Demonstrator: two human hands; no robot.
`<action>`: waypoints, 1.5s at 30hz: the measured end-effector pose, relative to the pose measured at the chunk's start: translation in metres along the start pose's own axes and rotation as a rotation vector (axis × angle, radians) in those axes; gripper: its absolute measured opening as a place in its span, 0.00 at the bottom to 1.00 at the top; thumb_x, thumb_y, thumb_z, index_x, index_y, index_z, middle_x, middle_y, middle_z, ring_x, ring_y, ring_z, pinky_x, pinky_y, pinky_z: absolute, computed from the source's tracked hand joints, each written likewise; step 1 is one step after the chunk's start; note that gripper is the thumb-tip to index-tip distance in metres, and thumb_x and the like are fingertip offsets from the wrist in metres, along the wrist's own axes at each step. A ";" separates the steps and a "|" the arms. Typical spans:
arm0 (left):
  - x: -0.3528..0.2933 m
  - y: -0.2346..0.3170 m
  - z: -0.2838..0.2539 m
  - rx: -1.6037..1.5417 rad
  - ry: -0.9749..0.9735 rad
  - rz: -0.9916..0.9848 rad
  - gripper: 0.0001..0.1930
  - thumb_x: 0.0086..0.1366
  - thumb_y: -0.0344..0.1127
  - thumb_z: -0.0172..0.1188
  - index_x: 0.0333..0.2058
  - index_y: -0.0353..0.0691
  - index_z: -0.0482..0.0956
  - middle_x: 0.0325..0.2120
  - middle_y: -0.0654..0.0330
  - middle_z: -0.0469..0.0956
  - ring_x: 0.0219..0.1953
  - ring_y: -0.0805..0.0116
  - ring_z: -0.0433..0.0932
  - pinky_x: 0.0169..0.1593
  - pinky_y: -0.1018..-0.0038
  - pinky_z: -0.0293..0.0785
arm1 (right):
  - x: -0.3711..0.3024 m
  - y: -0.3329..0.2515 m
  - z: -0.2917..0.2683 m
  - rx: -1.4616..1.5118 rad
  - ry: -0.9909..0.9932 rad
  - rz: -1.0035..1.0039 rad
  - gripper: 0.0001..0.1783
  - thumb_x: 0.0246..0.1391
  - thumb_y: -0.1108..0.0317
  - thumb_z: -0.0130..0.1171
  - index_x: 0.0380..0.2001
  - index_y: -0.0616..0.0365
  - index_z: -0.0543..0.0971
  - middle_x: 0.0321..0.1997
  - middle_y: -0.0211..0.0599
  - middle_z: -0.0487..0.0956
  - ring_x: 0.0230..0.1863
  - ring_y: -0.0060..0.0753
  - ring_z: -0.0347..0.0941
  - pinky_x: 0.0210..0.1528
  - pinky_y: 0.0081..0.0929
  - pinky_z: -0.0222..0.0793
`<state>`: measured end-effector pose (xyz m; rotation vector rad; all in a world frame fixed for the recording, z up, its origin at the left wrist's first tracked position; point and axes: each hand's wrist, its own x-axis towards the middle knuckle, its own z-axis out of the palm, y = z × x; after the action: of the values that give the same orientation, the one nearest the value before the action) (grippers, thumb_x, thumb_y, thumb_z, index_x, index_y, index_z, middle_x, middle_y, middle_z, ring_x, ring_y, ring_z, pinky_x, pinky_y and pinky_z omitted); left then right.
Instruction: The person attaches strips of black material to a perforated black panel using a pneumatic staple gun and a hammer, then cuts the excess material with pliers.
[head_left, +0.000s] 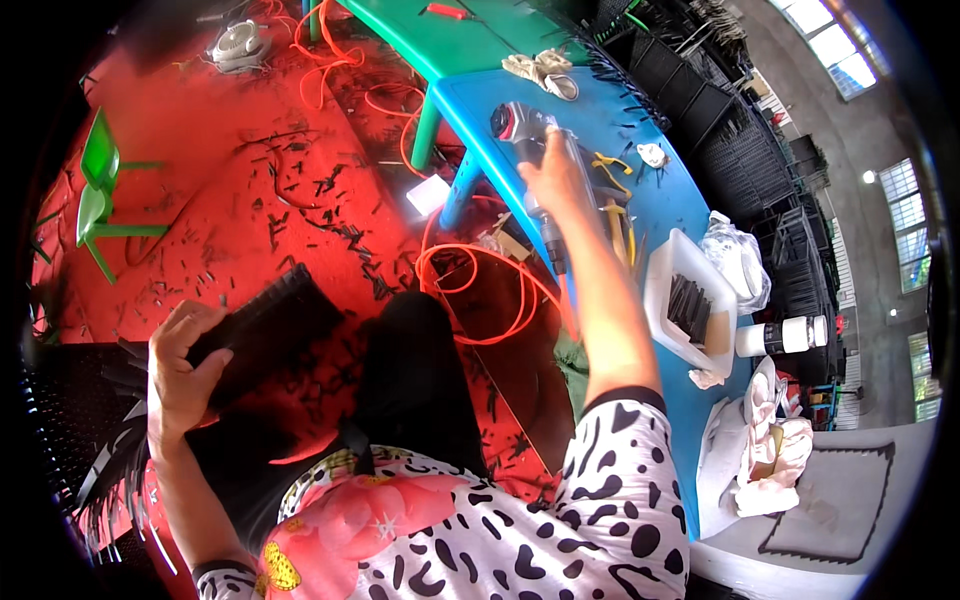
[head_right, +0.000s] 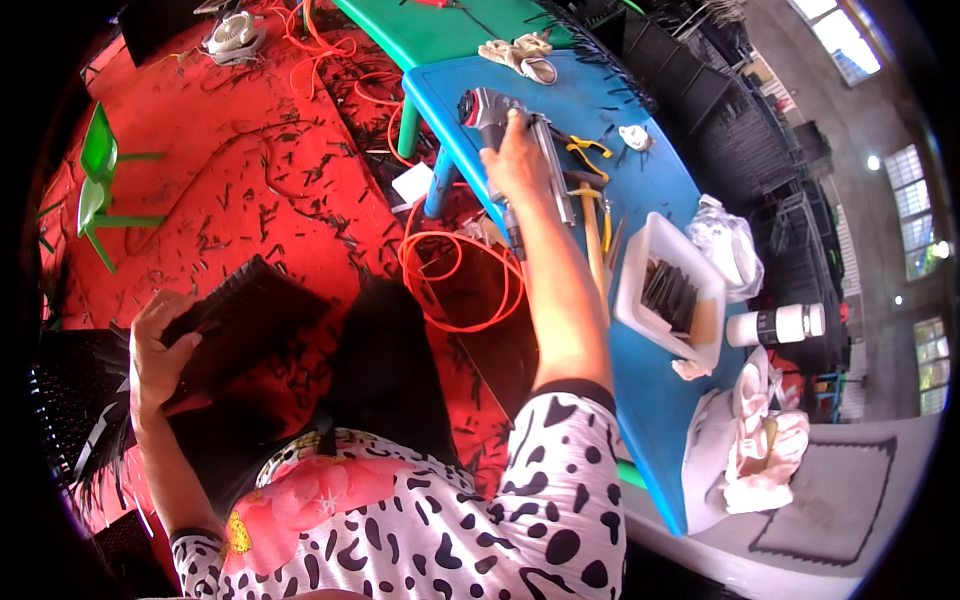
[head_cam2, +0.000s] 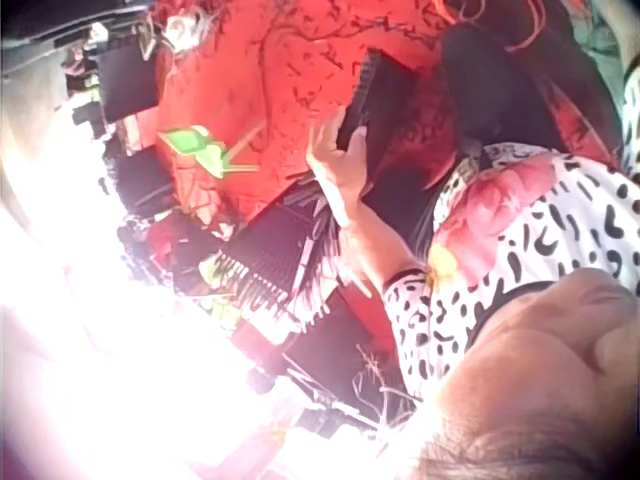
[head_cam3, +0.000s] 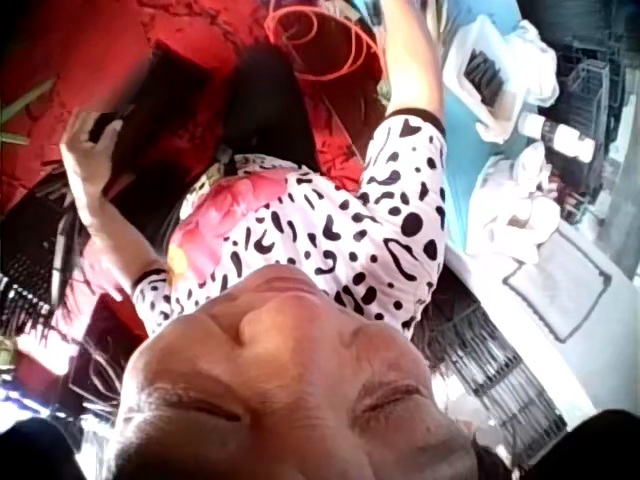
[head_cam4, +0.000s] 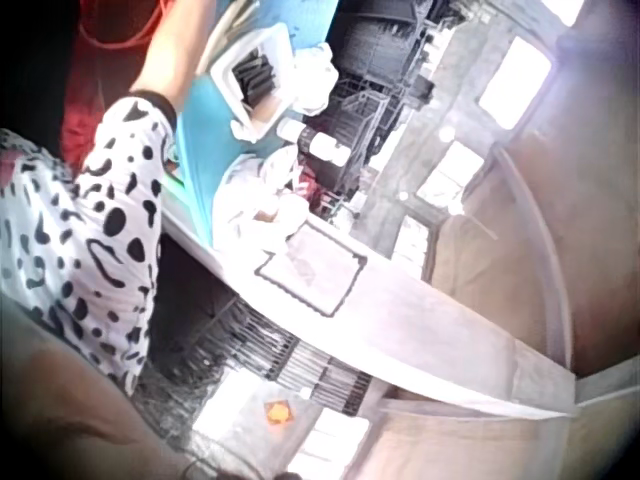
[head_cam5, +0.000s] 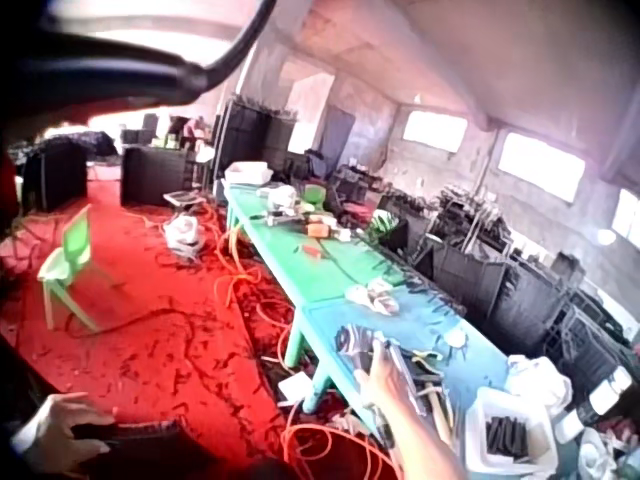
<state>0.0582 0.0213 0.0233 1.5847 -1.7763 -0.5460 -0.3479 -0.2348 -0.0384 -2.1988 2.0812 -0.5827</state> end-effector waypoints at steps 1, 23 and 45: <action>0.003 0.000 0.001 -0.006 -0.005 -0.004 0.20 0.37 0.18 0.59 0.35 0.28 0.75 0.29 0.53 0.73 0.33 0.60 0.74 0.41 0.76 0.68 | -0.003 0.015 -0.007 0.024 0.127 -0.119 0.36 0.47 0.60 0.60 0.58 0.56 0.57 0.46 0.57 0.74 0.47 0.56 0.72 0.48 0.45 0.68; 0.002 0.001 0.002 0.078 0.027 0.038 0.18 0.41 0.23 0.62 0.36 0.29 0.75 0.29 0.51 0.74 0.33 0.54 0.74 0.38 0.71 0.69 | -0.094 0.124 -0.037 -0.366 -0.114 0.296 0.24 0.47 0.69 0.54 0.51 0.58 0.67 0.42 0.60 0.75 0.45 0.58 0.73 0.46 0.48 0.68; 0.004 -0.019 -0.006 0.136 -0.004 0.070 0.17 0.44 0.28 0.64 0.37 0.35 0.77 0.33 0.51 0.76 0.39 0.50 0.75 0.43 0.62 0.71 | -0.174 -0.110 -0.086 1.207 -0.311 -0.281 0.32 0.55 0.67 0.53 0.61 0.58 0.54 0.32 0.34 0.69 0.24 0.18 0.66 0.21 0.14 0.65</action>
<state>0.0759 0.0151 0.0151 1.6064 -1.8984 -0.4026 -0.2727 -0.0374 0.0342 -1.6262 0.8169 -1.0454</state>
